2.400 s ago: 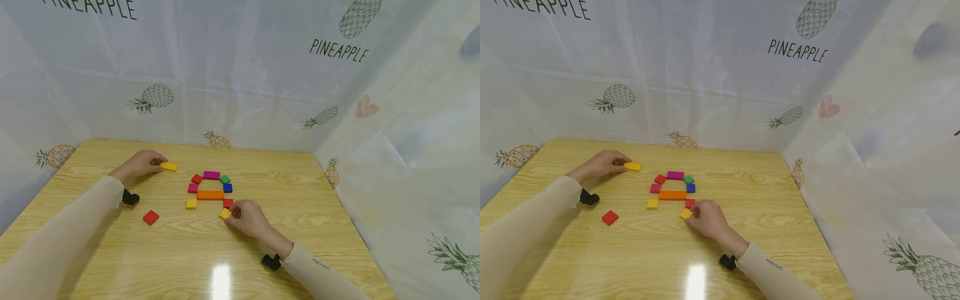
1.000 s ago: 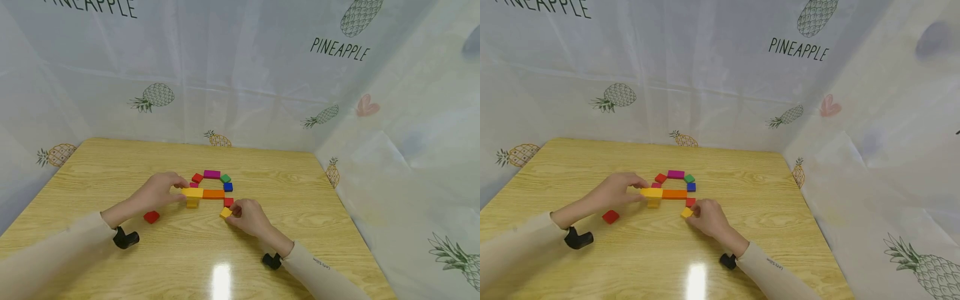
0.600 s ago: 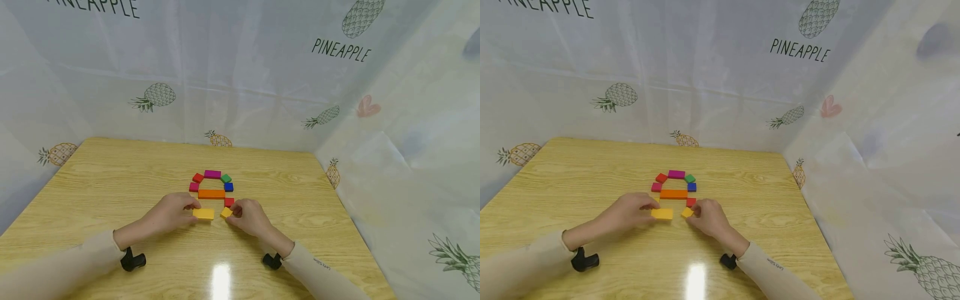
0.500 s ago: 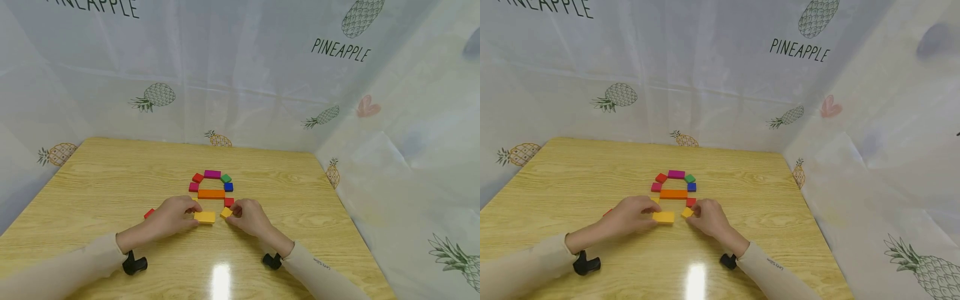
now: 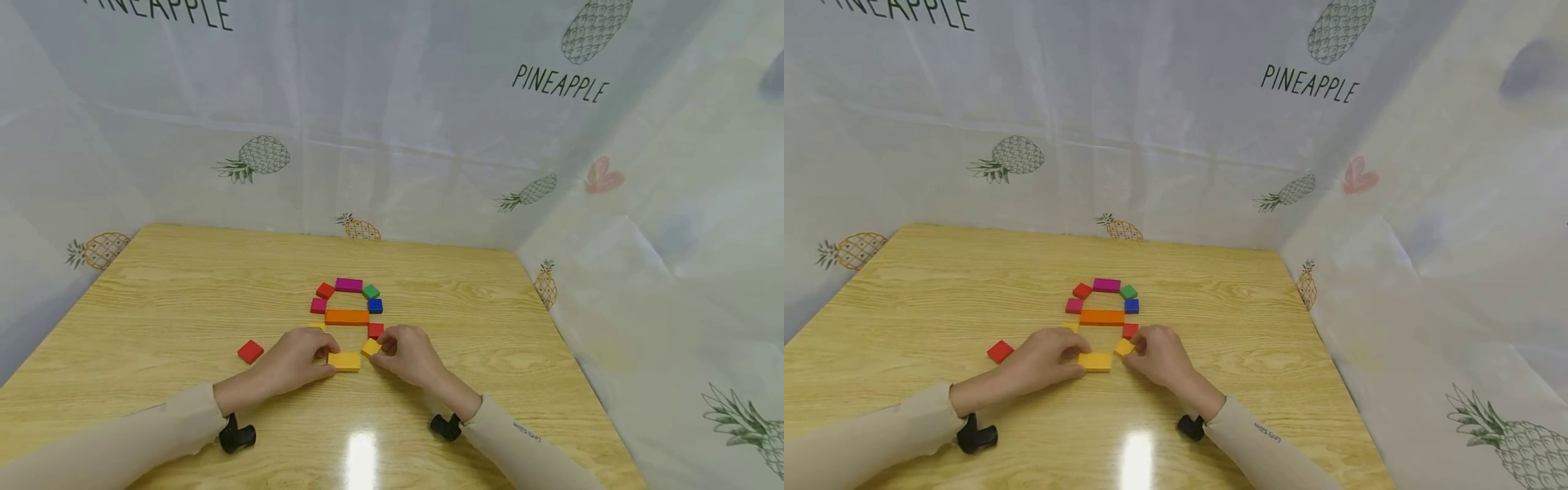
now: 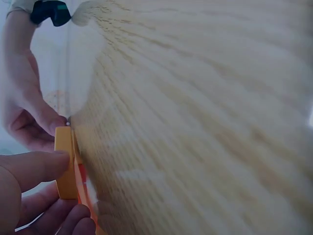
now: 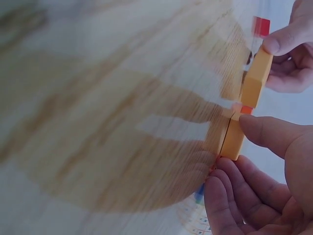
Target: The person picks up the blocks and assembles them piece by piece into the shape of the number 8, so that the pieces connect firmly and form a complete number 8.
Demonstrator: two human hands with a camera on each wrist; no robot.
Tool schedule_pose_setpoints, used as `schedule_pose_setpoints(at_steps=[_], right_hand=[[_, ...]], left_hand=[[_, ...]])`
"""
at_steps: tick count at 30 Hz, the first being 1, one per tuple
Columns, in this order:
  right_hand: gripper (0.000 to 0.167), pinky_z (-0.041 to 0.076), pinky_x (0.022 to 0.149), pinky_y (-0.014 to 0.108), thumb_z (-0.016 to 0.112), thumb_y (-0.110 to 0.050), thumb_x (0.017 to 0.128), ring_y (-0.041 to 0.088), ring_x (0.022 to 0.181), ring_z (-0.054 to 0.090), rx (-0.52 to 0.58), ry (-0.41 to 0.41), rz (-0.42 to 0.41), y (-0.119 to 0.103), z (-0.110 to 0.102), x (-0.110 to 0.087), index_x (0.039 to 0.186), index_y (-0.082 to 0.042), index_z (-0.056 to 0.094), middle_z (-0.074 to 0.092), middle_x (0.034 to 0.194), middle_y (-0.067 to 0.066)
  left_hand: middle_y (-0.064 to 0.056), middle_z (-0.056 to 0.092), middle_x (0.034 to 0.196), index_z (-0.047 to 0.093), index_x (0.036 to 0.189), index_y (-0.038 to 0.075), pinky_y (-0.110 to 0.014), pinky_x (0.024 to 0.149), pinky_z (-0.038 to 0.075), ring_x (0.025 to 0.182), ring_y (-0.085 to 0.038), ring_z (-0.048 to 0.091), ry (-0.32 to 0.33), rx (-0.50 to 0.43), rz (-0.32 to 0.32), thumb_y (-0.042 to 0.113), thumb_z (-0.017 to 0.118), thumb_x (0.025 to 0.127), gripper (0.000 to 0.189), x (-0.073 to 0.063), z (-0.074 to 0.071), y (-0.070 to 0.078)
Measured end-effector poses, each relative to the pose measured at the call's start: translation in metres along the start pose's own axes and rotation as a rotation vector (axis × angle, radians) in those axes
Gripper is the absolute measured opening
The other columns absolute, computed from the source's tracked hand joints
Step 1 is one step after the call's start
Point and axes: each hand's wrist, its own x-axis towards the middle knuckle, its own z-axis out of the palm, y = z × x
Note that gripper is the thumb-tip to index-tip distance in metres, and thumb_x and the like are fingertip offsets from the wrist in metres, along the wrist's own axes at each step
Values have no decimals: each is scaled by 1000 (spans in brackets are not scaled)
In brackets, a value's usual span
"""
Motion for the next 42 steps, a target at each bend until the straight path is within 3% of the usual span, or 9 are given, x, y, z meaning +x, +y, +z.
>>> schedule_pose_setpoints(at_steps=[23,42], right_hand=[[21,57,73,22,89,-23,89,8,78,65,-9,7,-2,1,2,0,101,-9,79,74,91,-1],[21,56,73,22,89,-23,88,8,78,63,-6,0,7,0,1,1,100,-9,79,73,90,-3]], left_hand=[[10,69,91,80,107,14,-26,74,50,78,-8,52,-21,19,-36,22,93,84,28,8,5,3],[10,69,92,80,108,15,-26,74,50,79,-8,53,-14,26,-23,22,93,84,28,8,4,2]])
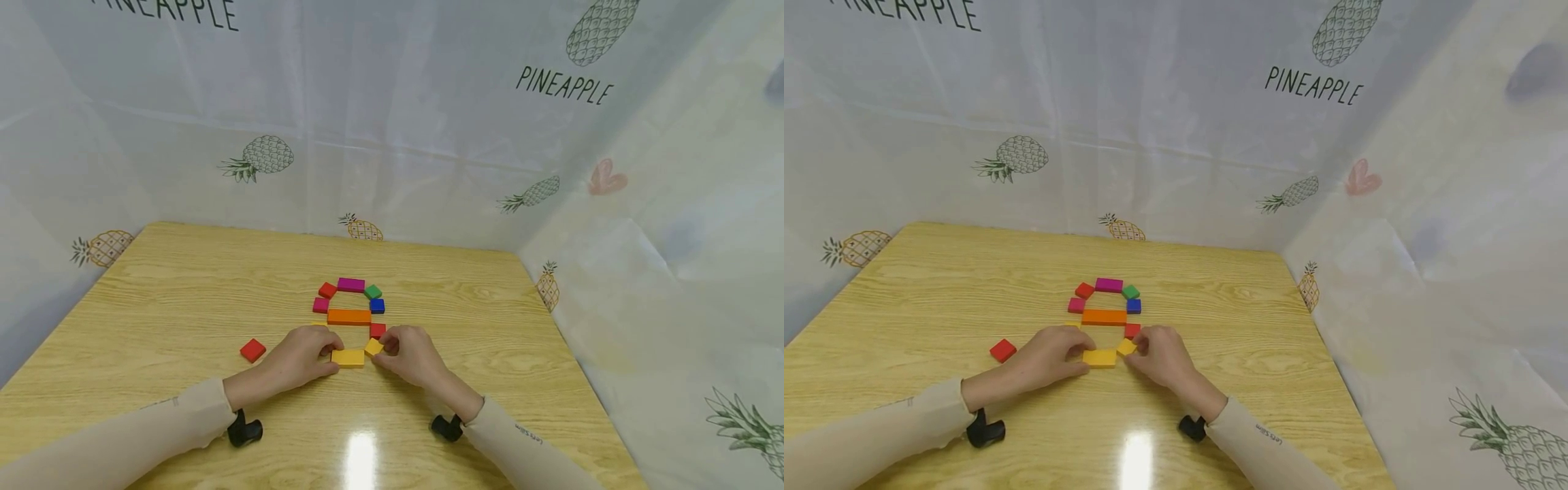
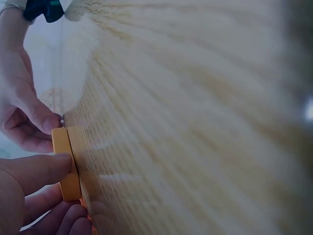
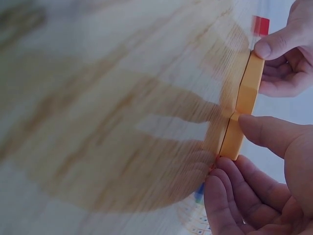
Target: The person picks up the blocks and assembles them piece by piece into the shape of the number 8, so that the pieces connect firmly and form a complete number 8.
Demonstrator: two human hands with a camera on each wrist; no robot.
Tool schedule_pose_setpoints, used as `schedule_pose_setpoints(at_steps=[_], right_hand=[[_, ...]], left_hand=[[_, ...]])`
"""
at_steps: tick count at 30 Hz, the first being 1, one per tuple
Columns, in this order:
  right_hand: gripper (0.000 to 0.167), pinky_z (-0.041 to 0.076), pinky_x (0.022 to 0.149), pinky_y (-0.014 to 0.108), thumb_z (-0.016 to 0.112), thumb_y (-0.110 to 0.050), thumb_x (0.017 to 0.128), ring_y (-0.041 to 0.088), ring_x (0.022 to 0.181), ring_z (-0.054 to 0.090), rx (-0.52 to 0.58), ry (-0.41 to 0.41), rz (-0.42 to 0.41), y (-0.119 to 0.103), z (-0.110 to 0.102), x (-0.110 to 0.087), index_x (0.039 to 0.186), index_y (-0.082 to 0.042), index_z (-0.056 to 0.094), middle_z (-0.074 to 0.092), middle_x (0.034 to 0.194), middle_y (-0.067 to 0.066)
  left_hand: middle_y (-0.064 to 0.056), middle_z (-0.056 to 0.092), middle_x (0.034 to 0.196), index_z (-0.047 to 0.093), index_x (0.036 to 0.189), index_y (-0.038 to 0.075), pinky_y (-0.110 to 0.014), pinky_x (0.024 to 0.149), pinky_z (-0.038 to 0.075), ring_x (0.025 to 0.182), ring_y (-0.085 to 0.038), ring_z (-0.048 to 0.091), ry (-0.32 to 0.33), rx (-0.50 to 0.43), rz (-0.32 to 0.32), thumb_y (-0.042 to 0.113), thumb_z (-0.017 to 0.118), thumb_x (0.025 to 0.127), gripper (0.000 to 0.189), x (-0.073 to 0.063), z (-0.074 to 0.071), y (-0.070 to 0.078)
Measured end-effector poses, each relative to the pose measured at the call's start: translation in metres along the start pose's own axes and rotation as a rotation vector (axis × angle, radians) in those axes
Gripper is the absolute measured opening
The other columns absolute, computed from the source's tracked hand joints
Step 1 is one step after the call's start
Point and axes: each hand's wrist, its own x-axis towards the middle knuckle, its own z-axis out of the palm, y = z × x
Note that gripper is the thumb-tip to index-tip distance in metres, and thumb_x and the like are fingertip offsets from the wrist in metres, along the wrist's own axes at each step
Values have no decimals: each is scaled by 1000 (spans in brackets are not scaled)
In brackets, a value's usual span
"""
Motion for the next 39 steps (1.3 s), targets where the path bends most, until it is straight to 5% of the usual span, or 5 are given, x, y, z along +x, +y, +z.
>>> schedule_pose_setpoints(at_steps=[39], right_hand=[[21,56,73,22,89,-22,88,7,78,64,-7,3,-15,1,0,0,100,-8,78,73,90,-2]], left_hand=[[7,73,96,80,109,13,-27,75,52,80,-9,55,2,-5,6,21,93,83,30,0,-1,2]])
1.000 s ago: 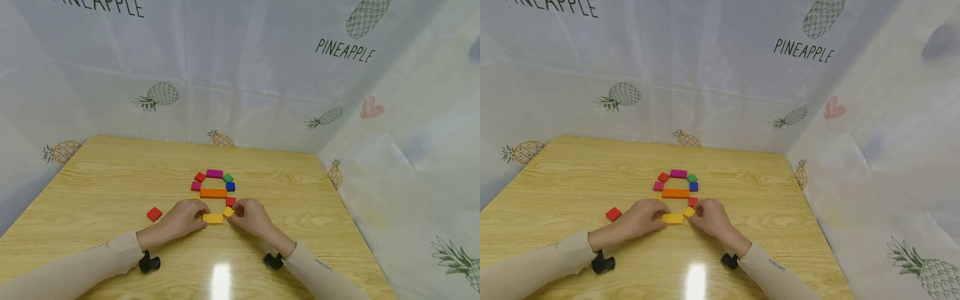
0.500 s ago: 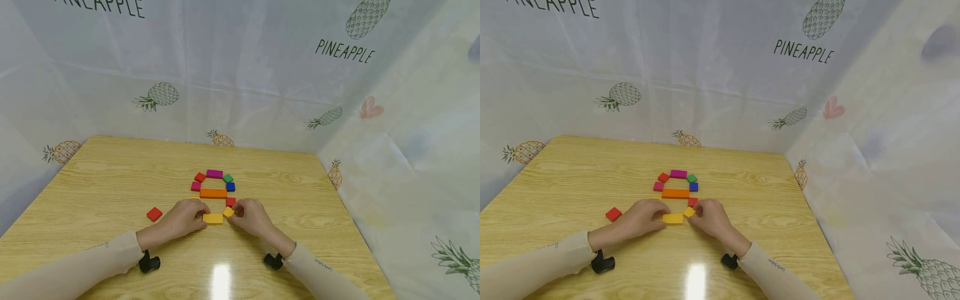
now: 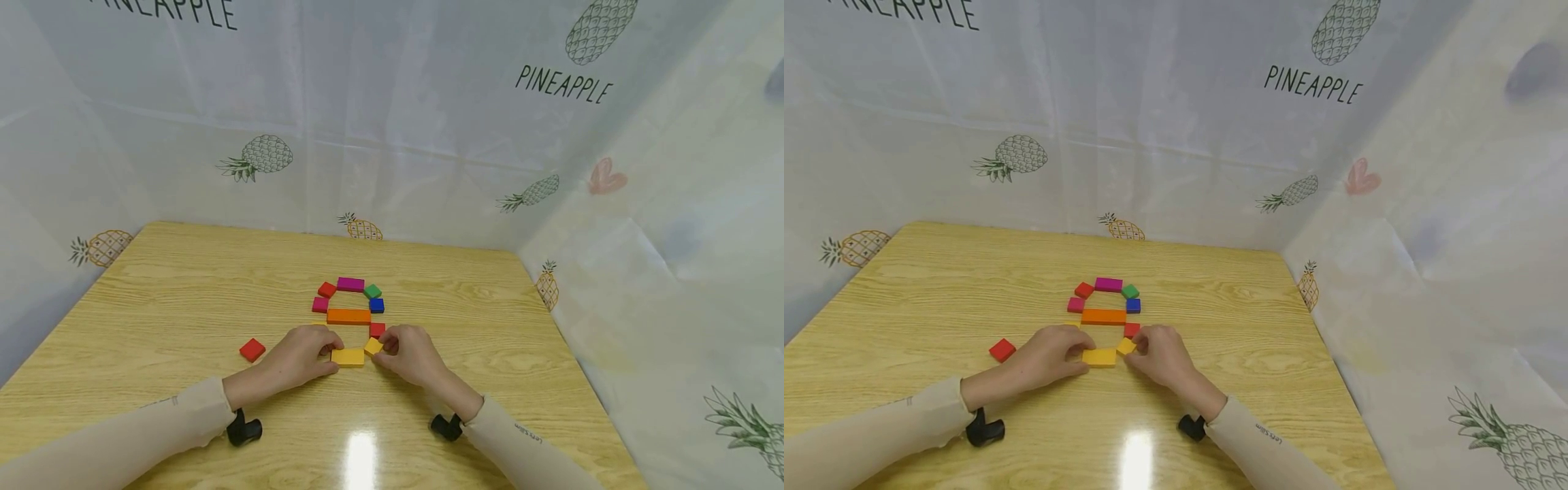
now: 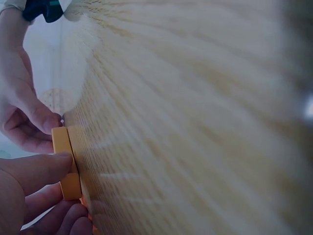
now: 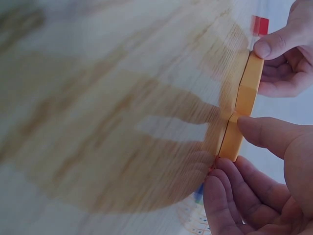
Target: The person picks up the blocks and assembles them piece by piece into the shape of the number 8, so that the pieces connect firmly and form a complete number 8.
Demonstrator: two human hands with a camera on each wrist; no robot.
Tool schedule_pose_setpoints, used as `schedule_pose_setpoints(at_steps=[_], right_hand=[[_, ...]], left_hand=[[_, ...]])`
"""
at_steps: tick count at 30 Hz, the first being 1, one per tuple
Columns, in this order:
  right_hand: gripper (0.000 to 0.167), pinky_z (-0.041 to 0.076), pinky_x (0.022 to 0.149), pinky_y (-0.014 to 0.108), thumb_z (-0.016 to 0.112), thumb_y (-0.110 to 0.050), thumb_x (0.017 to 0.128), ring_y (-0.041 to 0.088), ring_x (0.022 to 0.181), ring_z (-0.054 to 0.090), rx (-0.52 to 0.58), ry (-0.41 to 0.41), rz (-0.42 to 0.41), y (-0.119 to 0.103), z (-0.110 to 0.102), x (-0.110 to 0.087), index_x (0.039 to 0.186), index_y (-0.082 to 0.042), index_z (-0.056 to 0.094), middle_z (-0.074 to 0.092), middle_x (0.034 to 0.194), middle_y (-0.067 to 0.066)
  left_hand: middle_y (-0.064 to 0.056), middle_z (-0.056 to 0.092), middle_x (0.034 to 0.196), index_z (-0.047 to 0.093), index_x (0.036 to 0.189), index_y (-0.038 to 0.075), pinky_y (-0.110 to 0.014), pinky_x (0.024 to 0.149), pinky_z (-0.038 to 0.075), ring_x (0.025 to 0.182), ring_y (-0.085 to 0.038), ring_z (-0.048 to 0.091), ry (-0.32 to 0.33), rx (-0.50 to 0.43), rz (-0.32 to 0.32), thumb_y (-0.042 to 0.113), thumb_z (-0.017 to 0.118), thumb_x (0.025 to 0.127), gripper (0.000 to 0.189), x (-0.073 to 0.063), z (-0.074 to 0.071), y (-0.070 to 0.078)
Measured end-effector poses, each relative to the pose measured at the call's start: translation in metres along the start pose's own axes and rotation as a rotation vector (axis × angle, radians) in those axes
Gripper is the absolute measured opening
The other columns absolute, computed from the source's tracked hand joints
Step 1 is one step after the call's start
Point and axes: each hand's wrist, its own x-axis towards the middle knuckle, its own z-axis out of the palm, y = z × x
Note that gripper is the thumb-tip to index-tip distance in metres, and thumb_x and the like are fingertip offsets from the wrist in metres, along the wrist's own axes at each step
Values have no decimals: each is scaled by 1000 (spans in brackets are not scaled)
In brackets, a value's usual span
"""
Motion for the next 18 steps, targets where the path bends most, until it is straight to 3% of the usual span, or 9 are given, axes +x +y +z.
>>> schedule_pose_setpoints(at_steps=[18], right_hand=[[20,57,73,23,89,-21,89,9,78,65,9,-1,-9,-1,-1,-1,100,-8,79,73,89,-2]], left_hand=[[9,72,95,80,109,15,-27,75,51,79,-8,54,2,-3,-1,21,93,83,30,-1,1,0]])
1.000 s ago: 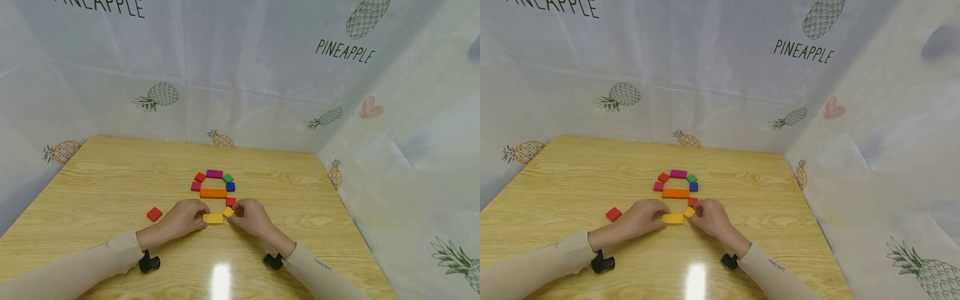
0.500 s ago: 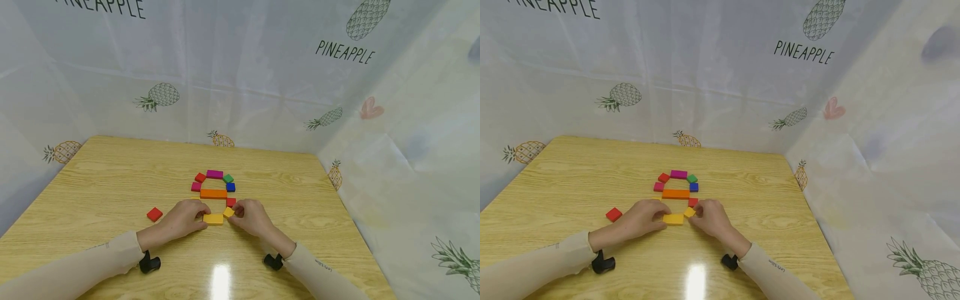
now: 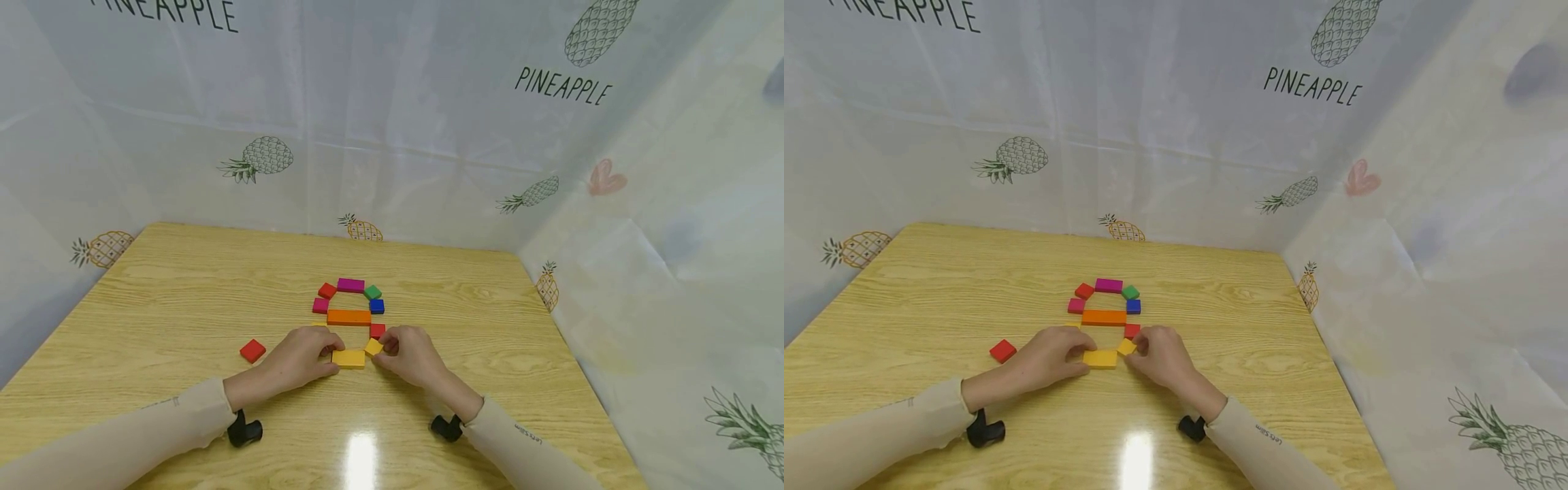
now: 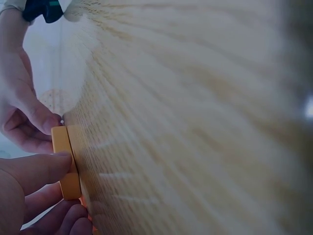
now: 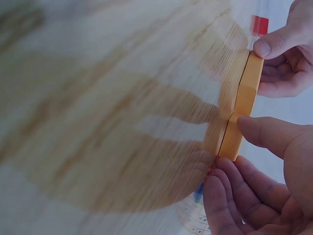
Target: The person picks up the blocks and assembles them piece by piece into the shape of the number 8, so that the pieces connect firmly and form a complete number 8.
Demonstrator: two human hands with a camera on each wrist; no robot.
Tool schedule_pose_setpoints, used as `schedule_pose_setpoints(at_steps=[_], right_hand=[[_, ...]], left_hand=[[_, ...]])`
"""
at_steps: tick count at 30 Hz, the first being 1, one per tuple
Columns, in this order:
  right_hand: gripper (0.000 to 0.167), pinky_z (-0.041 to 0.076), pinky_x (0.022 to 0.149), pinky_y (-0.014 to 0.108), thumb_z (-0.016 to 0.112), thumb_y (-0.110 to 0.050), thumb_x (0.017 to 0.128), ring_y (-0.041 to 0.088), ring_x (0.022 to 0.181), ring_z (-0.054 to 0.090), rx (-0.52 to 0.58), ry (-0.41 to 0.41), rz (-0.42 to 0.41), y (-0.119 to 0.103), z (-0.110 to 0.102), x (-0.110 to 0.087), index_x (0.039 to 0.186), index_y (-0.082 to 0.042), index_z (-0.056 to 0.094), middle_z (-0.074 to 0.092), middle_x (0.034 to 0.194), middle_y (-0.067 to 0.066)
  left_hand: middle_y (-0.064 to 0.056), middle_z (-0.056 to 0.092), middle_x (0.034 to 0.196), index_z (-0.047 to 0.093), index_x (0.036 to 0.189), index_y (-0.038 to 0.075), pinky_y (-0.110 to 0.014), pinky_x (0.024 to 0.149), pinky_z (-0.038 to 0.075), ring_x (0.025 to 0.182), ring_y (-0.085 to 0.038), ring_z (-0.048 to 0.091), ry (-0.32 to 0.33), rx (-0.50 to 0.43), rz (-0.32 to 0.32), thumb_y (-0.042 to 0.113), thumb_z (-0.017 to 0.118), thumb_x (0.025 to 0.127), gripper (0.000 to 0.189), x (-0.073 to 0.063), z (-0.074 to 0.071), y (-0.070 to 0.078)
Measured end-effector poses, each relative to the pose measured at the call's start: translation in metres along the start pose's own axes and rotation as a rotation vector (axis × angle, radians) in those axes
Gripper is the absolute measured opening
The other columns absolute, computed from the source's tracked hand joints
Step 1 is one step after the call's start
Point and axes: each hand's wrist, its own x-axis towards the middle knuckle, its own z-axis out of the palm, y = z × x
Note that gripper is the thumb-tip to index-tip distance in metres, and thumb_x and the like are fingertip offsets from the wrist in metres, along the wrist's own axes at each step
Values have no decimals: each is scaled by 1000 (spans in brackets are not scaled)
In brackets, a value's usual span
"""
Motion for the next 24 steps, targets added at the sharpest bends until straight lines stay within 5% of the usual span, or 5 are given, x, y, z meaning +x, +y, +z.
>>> schedule_pose_setpoints(at_steps=[14,24], right_hand=[[19,57,73,23,89,-20,89,9,78,65,-5,6,-11,0,0,-1,100,-7,79,74,89,0],[19,56,73,23,89,-20,89,8,77,63,1,9,-4,2,1,0,100,-7,79,73,89,-1]], left_hand=[[6,74,106,78,117,15,-31,81,57,89,-10,63,-4,-21,21,25,92,84,37,-1,-7,-6],[1,77,117,78,123,18,-42,82,59,101,-23,71,51,16,20,28,87,91,35,-8,-56,-18]])
